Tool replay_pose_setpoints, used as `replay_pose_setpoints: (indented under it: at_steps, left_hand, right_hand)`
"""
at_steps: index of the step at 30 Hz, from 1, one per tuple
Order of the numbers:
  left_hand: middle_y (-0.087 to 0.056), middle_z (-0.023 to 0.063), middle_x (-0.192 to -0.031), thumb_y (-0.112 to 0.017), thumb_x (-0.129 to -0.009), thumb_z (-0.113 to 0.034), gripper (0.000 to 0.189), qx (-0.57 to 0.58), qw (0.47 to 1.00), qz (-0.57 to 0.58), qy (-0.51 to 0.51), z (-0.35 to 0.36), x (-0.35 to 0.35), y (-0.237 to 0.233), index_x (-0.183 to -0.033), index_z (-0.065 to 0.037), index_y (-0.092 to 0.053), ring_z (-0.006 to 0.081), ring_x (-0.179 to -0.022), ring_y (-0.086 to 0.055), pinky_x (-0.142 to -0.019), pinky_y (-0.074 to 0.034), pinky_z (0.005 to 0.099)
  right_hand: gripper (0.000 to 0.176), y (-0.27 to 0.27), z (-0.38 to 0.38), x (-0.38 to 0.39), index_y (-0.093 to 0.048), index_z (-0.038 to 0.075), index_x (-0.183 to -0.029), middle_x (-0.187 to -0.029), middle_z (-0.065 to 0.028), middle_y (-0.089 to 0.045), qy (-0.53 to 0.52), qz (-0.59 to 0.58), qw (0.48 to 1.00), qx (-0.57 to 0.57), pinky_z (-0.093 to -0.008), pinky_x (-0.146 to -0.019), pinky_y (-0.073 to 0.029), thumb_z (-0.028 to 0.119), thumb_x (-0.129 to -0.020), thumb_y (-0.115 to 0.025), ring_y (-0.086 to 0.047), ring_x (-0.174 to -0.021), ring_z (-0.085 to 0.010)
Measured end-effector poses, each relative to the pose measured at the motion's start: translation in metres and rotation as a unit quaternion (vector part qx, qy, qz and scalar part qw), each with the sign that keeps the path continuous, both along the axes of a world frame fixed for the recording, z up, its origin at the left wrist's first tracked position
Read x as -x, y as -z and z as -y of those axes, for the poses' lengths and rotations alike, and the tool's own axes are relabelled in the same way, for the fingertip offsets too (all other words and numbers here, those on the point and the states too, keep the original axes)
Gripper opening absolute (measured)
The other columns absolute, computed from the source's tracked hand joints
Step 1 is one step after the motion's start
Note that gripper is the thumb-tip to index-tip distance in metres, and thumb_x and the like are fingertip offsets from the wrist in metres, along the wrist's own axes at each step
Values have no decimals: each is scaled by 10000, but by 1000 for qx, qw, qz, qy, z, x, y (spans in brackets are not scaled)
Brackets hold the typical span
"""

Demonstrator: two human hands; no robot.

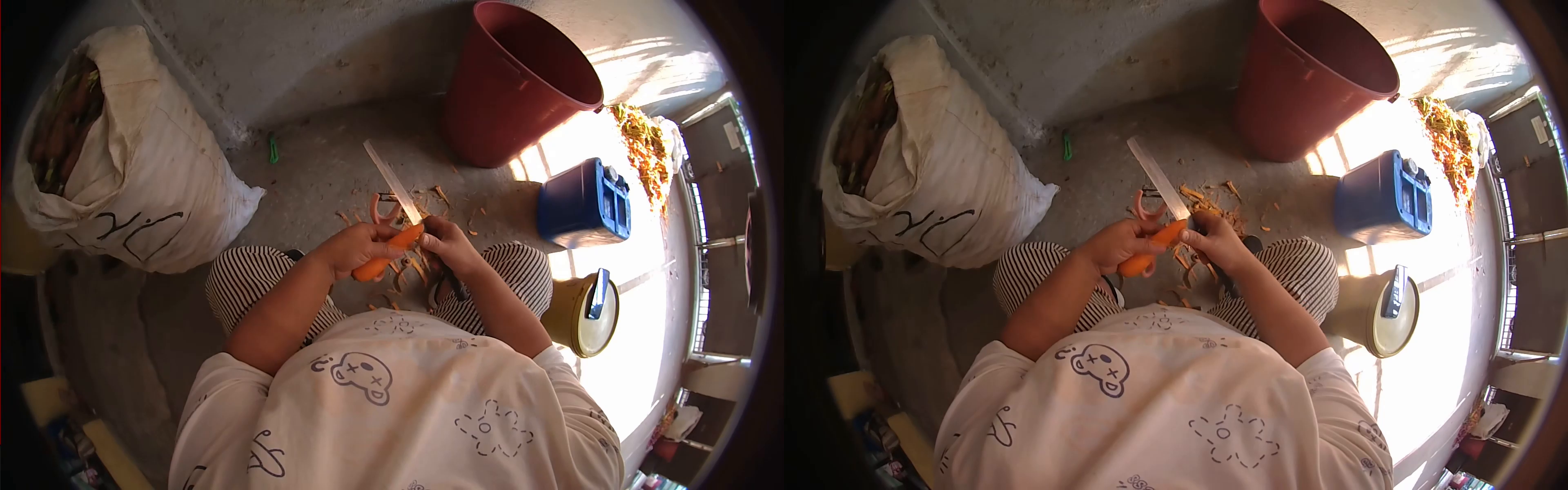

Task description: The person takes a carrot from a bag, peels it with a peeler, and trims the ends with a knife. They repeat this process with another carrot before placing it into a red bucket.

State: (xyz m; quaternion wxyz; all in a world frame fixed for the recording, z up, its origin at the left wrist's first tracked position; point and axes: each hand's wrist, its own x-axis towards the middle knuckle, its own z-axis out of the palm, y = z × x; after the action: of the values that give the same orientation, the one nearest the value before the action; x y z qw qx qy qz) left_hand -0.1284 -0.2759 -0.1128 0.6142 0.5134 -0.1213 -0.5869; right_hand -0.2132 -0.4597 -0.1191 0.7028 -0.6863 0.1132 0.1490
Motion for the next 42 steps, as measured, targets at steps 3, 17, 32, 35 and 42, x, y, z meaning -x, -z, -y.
replay_pose_setpoints:
  at_steps: [3, 17, 32, 35, 42]
  left_hand:
    - [-520, 78, -742, -554, -763, -67, 306, 16, 999, -43, 17, -1, -1, 0, -1040, 46, -493, 164, -562, -546, -516, -451, 264]
    - [-497, 137, -809, -513, -804, -193, 281, -2, 988, -140, -61, 3, -6, 24, -989, 15, -476, 227, -612, -556, -584, -482, 386]
    - [-484, 133, -1059, -251, -882, -301, 364, -48, 898, -263, -350, 26, 6, 8, -1084, -37, -400, 278, -917, -528, -741, -477, 452]
    - [-510, 129, -1011, -265, -867, -266, 334, -59, 893, -255, -366, 27, 7, 3, -1049, -38, -429, 271, -862, -551, -686, -497, 439]
    - [-529, 122, -934, -299, -837, -224, 279, -20, 904, -242, -352, 26, 6, 16, -988, -41, -445, 247, -743, -564, -576, -511, 405]
  right_hand:
    - [702, 1, -7, -4, -503, -25, -842, -560, 1, -444, 9, 32, 999, 11, -181, -374, -315, 625, -598, -609, -411, -419, -62]
    - [521, 0, -14, -12, -508, -1, -784, -605, -57, -540, 77, 45, 944, 319, -281, -513, -418, 467, -626, -675, -524, -542, -181]
    - [684, -21, -46, -3, -452, 39, -854, -796, -119, -514, 72, 214, 834, 503, -350, -526, -455, 499, -442, -745, -570, -646, -270]
    - [661, -22, -48, -2, -458, 43, -842, -793, -120, -508, 79, 223, 829, 507, -350, -496, -454, 497, -451, -739, -574, -622, -267]
    - [607, -19, -47, -3, -470, 68, -790, -749, -102, -485, 74, 257, 793, 547, -340, -466, -455, 523, -473, -716, -568, -569, -251]
